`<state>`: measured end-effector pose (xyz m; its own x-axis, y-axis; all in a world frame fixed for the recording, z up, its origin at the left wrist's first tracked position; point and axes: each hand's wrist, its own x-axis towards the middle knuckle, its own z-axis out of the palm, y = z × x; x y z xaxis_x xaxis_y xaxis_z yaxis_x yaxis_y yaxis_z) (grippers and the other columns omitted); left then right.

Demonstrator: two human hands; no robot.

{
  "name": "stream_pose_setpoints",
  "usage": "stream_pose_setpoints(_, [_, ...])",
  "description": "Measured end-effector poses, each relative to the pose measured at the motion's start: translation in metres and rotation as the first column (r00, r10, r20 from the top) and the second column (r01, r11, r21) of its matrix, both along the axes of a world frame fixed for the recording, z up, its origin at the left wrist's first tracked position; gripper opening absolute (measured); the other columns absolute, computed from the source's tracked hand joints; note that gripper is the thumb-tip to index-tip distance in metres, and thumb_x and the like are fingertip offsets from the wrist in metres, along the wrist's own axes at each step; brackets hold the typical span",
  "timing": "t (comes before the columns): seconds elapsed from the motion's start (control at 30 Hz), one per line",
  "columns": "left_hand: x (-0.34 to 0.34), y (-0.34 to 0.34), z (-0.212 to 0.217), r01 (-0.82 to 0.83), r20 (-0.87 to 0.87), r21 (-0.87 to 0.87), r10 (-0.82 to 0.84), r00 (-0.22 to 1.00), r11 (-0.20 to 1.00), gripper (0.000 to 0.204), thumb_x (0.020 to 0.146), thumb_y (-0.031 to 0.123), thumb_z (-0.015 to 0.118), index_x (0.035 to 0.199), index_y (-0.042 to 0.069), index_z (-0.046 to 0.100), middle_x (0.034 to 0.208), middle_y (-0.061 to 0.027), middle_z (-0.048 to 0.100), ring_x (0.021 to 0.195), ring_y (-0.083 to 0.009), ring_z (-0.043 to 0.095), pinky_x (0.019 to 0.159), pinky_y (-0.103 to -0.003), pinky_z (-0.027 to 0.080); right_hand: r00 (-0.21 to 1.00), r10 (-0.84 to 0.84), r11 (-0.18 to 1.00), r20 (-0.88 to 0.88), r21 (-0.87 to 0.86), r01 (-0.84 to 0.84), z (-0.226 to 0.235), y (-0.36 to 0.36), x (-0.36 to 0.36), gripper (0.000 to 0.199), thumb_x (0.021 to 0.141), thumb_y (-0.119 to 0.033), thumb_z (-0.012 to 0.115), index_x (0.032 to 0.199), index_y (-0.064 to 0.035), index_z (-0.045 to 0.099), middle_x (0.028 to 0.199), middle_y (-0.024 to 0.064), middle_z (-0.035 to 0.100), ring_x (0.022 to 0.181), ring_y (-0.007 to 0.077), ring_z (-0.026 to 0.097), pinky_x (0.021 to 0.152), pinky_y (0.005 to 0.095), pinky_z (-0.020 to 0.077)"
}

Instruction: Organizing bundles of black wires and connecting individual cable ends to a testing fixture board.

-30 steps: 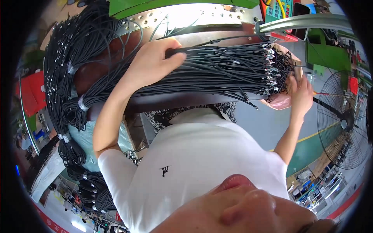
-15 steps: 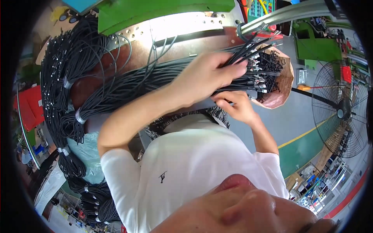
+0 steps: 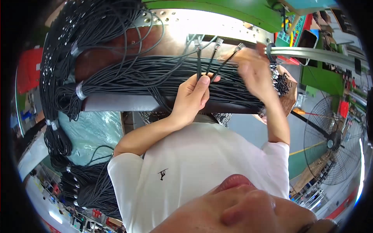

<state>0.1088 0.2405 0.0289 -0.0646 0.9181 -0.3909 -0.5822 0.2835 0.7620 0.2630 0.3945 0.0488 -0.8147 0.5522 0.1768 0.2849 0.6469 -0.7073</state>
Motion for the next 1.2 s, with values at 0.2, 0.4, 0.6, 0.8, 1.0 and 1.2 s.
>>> stream_pose_setpoints(0.2, [-0.002,-0.008,-0.004,-0.055,0.161,-0.086,0.069,0.985,0.995,0.03,0.102,0.03,0.045,0.102,0.004,0.06,0.061,0.0034,0.045,0.049,-0.0019,0.035,0.043,-0.019,0.028,0.858,-0.175,0.693,0.483,0.679,-0.241,-0.058,0.048,-0.02,0.03,0.082,-0.032,0.069,0.099,-0.0063,0.068,0.071,0.0122,0.065,0.061,0.0311,0.062,0.056,0.0378,0.0484])
stream_pose_setpoints(0.4, [-0.001,-0.013,-0.004,-0.053,0.156,-0.124,0.072,0.985,0.991,0.03,0.102,0.029,0.045,0.104,0.002,0.059,0.063,0.0027,0.045,0.052,-0.0037,0.036,0.045,-0.02,0.03,0.99,-0.132,0.939,0.059,0.326,0.106,-0.02,0.015,-0.007,0.027,0.075,-0.011,0.076,0.096,-0.0015,0.061,0.087,0.014,0.058,0.075,0.0304,0.057,0.071,0.037,0.048])
stream_pose_setpoints(0.6, [0.002,-0.013,-0.004,0.087,-0.109,-0.003,-0.087,0.99,0.996,0.031,0.103,0.025,0.043,0.105,-0.001,0.06,0.074,-0.0026,0.057,0.061,-0.007,0.049,0.055,-0.023,0.041,0.984,-0.178,0.884,0.027,0.444,0.148,-0.025,0.005,-0.026,0.014,0.08,-0.007,0.067,0.093,-0.0065,0.06,0.085,0.0104,0.063,0.078,0.0286,0.062,0.065,0.0354,0.0503])
stream_pose_setpoints(0.8, [-0.02,-0.007,0.007,0.081,0.089,0.021,-0.082,0.993,0.997,0.037,0.103,0.028,0.043,0.097,-0.004,0.06,0.069,-0.0065,0.06,0.057,-0.0088,0.053,0.053,-0.022,0.043,0.993,-0.119,0.963,-0.008,0.243,0.118,-0.031,-0.01,-0.037,0.013,0.081,-0.005,0.066,0.093,-0.0053,0.06,0.084,0.0105,0.065,0.077,0.0319,0.063,0.065,0.0378,0.0511])
stream_pose_setpoints(1.0, [-0.013,-0.008,0.004,0.12,0.114,0.025,-0.122,0.986,0.992,0.039,0.103,0.032,0.042,0.096,-0.003,0.059,0.061,-0.0071,0.055,0.051,-0.0099,0.045,0.049,-0.023,0.036,0.98,-0.192,0.957,0.045,0.231,0.176,-0.031,-0.013,-0.036,0.012,0.081,-0.005,0.065,0.091,-0.0044,0.059,0.082,0.0131,0.064,0.074,0.0327,0.063,0.064,0.0393,0.0512])
stream_pose_setpoints(1.2, [-0.012,-0.006,0.002,0.138,0.16,0.011,-0.138,0.977,0.99,0.039,0.102,0.032,0.043,0.095,-0.003,0.059,0.06,-0.0065,0.054,0.051,-0.0097,0.045,0.048,-0.022,0.036,0.981,-0.173,0.952,0.088,0.269,0.144,-0.028,-0.01,-0.035,0.012,0.082,-0.006,0.065,0.092,-0.0047,0.058,0.08,0.0131,0.063,0.074,0.0333,0.062,0.064,0.0395,0.0506])
